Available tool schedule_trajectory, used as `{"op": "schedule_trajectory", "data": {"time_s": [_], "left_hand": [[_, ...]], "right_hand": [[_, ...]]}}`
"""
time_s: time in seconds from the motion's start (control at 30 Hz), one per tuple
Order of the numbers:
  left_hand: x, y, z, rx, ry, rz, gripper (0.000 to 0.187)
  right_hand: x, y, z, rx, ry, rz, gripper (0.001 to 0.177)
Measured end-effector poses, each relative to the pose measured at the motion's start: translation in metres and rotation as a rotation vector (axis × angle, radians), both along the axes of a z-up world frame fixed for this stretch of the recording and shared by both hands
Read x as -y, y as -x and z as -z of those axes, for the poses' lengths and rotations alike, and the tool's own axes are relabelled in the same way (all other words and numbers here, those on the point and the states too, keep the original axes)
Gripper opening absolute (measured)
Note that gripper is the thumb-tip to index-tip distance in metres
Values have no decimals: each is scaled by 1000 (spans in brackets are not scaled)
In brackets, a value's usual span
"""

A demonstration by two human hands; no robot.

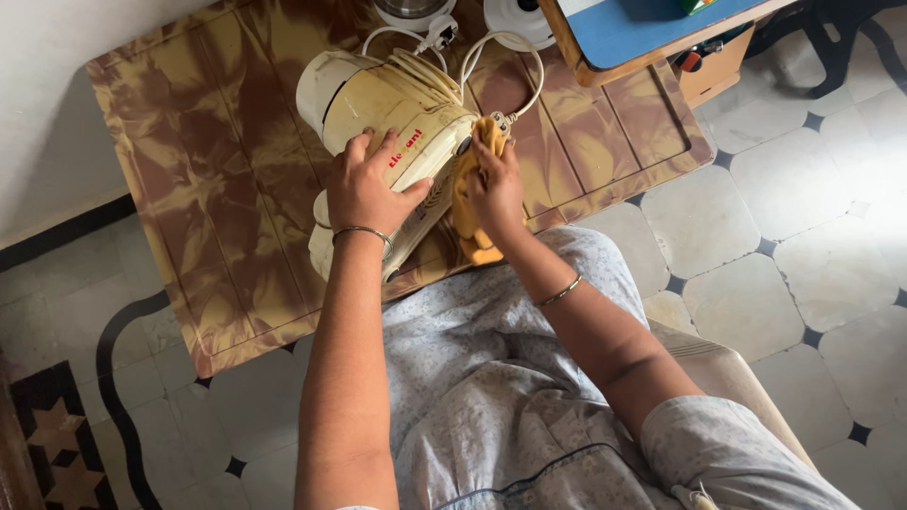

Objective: The person wipes the exterior surfaces of a blender base with a cloth, rotating the object to clean all sides and the bottom.

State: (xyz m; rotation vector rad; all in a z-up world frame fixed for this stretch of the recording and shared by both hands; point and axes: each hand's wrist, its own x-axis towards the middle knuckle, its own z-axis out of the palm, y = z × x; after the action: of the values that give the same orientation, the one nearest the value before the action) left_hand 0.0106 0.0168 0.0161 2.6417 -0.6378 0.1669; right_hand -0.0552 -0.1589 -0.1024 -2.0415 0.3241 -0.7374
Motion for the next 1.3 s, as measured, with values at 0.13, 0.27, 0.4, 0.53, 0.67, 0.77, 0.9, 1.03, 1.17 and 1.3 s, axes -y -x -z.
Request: {"op": "schedule_trajectory", "data": {"time_s": [0.13,0.27,0.4,0.53,0.67,0.77,0.9,1.03,1.17,1.3], "left_hand": [[1,0,0,30,-19,11,75],[0,2,2,17,14,4,74],[-1,0,3,60,18,10,74],[1,0,4,40,12,8,74],[3,1,5,51,25,-2,73],[4,5,9,68,30,-23,75],[5,3,6,57,28,-22,74],[4,3,6,45,26,-33,74],[6,3,8,48,42,-46,74],[4,0,10,61,30,-29,75]], "right_hand": [[-5,4,2,-93,-28,-14,54],[-3,-7,3,-11,-90,59,58],[0,-7,3,0,-30,31,58],[14,-2,4,-25,275,60,41],[17,-12,-2,-62,265,30,44],[15,-23,1,-29,87,32,48],[28,-30,21,52,125,-58,53],[38,-50,70,-145,-10,6,65],[1,-56,84,-136,-253,119,60],[-98,-2,35,85,-226,27,53]]}}
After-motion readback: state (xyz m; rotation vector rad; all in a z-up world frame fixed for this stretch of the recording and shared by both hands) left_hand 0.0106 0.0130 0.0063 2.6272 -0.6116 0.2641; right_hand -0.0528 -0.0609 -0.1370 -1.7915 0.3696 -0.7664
